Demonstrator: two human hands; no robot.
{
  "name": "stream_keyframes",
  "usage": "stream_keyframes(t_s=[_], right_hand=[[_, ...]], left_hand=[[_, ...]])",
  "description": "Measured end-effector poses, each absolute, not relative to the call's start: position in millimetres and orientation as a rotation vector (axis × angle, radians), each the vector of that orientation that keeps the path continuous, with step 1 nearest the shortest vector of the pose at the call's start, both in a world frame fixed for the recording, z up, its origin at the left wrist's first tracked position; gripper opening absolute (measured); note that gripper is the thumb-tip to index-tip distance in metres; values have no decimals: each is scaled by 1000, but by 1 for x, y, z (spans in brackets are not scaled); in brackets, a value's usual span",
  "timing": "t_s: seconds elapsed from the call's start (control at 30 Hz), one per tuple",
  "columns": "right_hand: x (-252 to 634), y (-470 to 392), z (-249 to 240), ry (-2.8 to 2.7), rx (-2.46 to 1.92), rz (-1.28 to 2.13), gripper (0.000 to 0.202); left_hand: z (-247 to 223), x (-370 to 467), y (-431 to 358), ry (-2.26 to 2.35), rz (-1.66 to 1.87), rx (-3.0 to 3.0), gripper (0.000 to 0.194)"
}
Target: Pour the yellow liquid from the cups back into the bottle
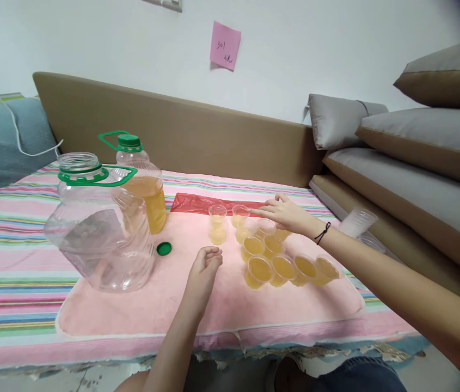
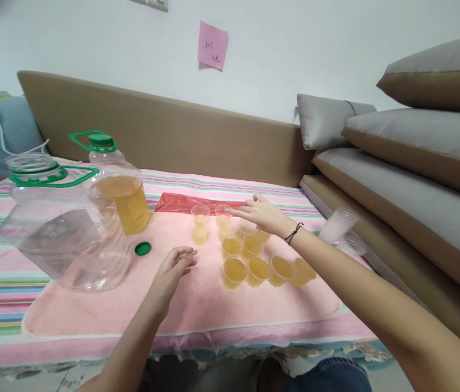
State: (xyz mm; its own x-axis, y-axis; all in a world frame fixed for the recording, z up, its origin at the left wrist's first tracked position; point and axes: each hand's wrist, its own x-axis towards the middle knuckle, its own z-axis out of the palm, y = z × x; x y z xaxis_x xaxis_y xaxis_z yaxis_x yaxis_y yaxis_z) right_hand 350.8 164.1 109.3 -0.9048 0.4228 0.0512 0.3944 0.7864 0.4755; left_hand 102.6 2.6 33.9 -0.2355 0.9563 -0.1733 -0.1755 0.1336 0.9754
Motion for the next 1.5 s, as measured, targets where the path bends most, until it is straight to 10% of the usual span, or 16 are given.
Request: stream_keyframes(t_s=[1.03,1.5], right_hand=[[379,162,91,2974,680,575,92],[514,135,121,3302,2415,-654,123]], left_hand=[[34,101,2,1361,1306,885,48],[36,96,6,1427,1279,915,55]])
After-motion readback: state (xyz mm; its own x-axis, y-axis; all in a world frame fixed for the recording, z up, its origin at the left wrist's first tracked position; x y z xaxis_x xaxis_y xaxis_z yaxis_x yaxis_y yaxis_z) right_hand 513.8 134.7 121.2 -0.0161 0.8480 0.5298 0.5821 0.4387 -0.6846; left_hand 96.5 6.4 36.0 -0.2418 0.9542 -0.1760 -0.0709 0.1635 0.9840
